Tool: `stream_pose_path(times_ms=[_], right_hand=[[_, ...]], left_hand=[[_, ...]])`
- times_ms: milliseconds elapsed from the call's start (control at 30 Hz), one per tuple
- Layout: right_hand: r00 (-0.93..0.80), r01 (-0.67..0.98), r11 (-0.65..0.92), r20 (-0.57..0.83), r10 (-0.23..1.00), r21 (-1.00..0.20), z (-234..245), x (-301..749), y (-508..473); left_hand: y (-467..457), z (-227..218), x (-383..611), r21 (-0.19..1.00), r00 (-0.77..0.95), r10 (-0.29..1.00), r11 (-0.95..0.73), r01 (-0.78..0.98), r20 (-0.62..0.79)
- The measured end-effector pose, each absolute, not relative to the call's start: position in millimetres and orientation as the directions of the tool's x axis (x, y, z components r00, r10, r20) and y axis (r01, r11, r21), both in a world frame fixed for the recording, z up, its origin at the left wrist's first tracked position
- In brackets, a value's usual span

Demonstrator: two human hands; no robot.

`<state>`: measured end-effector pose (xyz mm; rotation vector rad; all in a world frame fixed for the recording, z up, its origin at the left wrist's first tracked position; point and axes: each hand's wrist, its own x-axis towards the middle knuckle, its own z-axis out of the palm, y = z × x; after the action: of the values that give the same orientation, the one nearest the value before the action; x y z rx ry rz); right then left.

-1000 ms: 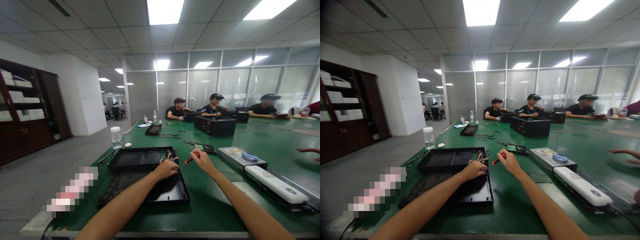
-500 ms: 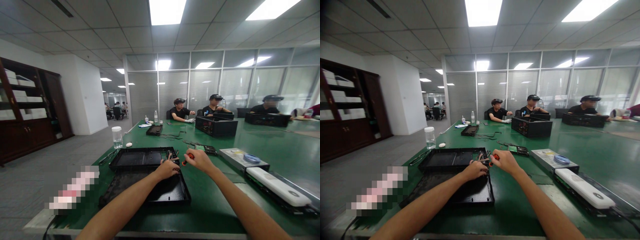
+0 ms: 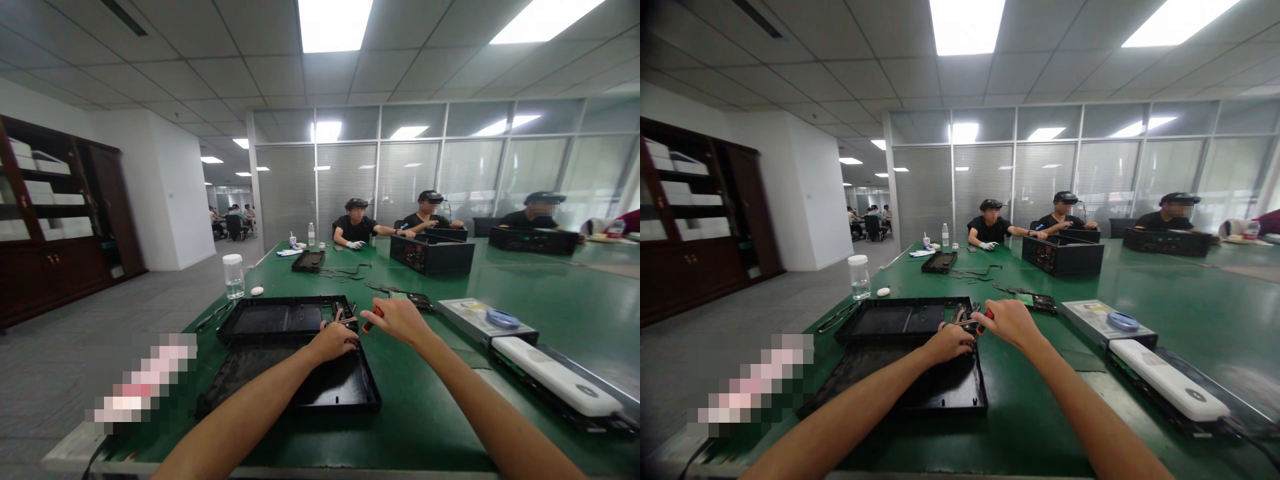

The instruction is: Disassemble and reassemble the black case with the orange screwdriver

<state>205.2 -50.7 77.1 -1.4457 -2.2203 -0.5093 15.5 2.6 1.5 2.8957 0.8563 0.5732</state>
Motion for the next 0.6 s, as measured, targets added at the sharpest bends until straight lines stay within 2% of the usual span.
stream_pose_path(times_ms=[67, 200, 267, 367, 400, 533, 600], right_hand=[[-0.381, 0.915, 0.399, 0.473, 0.795, 0.065, 89, 200, -53], [-0.486, 0.855, 0.519, 0.320, 0.813, -0.020, 109, 187, -48], [-0.446, 0.884, 0.468, 0.271, 0.853, -0.016, 114, 180, -41], [-0.270, 0.962, 0.270, 0.289, 0.919, 0.040, 116, 173, -31], [-0.249, 0.968, 0.249, 0.297, 0.922, 0.038, 116, 172, -29], [-0.385, 0.915, 0.404, 0.251, 0.888, -0.027, 114, 175, -28], [-0.364, 0.926, 0.378, 0.258, 0.895, -0.007, 115, 176, -30]], left_hand=[[4, 0, 16, 0.181, 0.766, 0.549, -0.835, 0.520, 0.334], [4, -2, 17, 0.226, 0.742, 0.583, -0.813, 0.537, 0.332], [3, -2, 18, 0.244, 0.728, 0.599, -0.801, 0.547, 0.334], [3, -1, 18, 0.261, 0.722, 0.608, -0.794, 0.549, 0.331], [3, -1, 17, 0.268, 0.722, 0.609, -0.793, 0.547, 0.328], [2, 0, 17, 0.292, 0.712, 0.629, -0.777, 0.558, 0.313], [1, 0, 17, 0.295, 0.704, 0.636, -0.771, 0.564, 0.315]])
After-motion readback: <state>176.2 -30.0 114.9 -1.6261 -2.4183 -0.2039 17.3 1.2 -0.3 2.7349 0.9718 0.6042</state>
